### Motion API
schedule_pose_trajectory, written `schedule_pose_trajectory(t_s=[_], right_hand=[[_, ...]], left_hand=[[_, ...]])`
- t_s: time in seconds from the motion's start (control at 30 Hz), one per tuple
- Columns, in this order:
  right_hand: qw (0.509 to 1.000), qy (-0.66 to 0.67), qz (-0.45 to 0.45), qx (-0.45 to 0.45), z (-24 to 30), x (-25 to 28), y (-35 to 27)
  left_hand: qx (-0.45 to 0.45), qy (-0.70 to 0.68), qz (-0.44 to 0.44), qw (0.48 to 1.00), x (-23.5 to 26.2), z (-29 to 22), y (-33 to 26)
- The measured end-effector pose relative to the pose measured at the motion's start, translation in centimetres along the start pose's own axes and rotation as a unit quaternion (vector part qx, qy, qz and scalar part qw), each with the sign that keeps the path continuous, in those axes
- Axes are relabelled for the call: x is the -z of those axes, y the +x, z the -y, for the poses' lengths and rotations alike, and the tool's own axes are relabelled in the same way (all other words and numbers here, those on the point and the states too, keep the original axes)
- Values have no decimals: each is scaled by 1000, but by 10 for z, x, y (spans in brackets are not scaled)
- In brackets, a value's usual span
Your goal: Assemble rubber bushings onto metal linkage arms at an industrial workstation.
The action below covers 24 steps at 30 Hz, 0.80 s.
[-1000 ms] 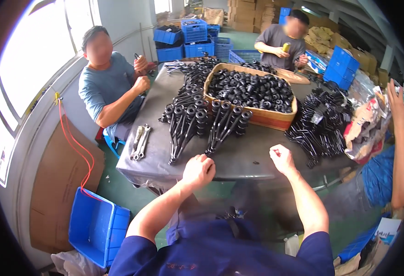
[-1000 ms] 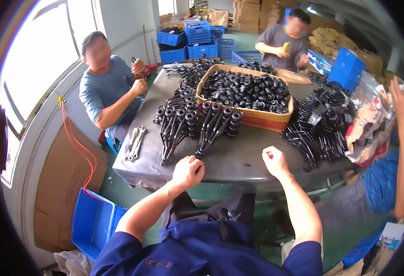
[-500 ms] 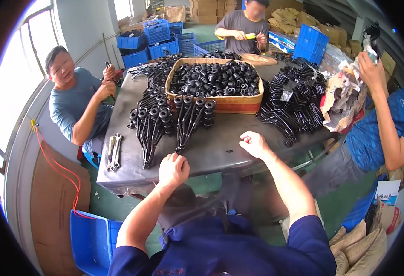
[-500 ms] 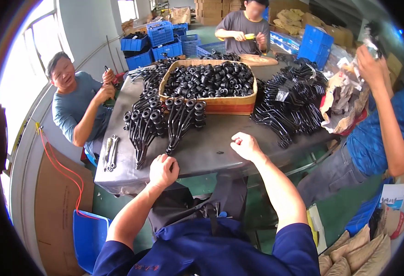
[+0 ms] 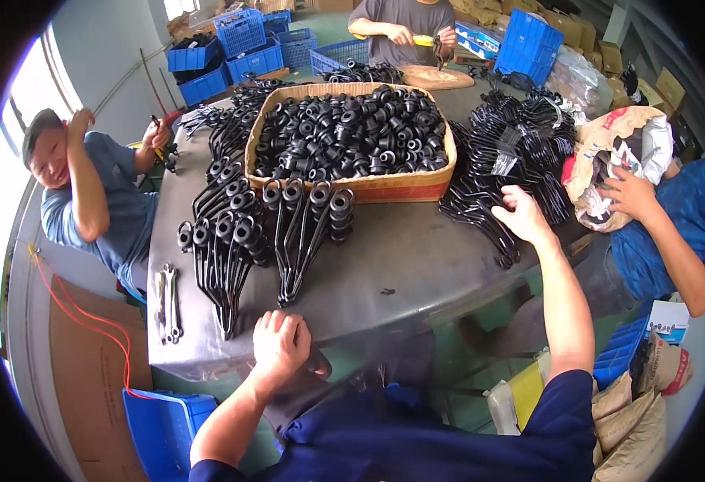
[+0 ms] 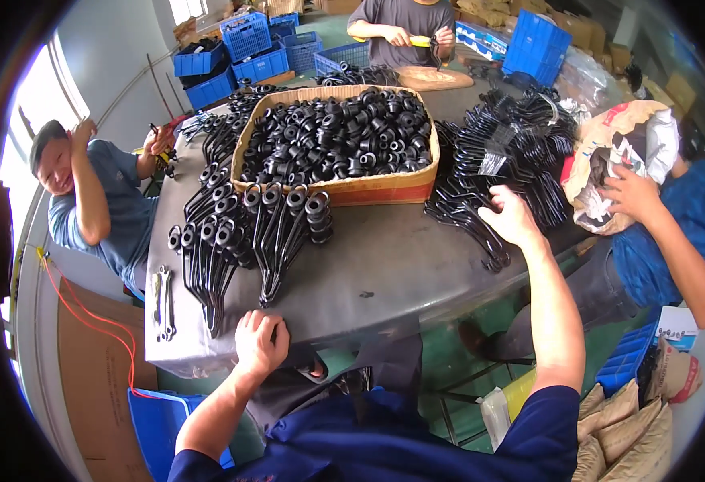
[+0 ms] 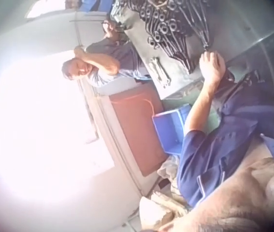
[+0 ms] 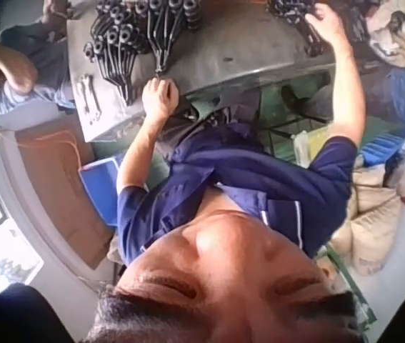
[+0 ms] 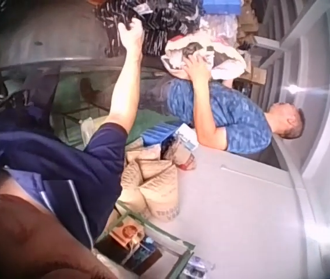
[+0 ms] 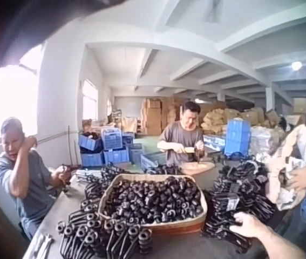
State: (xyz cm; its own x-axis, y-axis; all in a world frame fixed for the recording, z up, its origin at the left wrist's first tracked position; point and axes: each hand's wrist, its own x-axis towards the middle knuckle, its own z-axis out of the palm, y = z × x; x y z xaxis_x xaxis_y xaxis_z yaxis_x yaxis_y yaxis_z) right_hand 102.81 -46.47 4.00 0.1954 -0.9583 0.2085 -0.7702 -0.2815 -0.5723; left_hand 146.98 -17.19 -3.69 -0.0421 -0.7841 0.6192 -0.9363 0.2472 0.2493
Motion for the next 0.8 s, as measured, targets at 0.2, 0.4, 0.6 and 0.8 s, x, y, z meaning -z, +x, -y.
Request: schedule_pose_trajectory(t_s=[0.2,0.4,0.6,0.8], right_hand=[[979,-152,130,-47,16,-15,34],[965,-194,151,-93,27,-17,40],[977,-62,186,-79,33,-37,24],[960,74,113,-244,53,-72,-4]], left_hand=[[25,-4,35,999,3,-1,3],[32,-7,52,998,4,1,8],[31,-21,62,997,5,2,9],[28,-34,59,997,7,2,8]])
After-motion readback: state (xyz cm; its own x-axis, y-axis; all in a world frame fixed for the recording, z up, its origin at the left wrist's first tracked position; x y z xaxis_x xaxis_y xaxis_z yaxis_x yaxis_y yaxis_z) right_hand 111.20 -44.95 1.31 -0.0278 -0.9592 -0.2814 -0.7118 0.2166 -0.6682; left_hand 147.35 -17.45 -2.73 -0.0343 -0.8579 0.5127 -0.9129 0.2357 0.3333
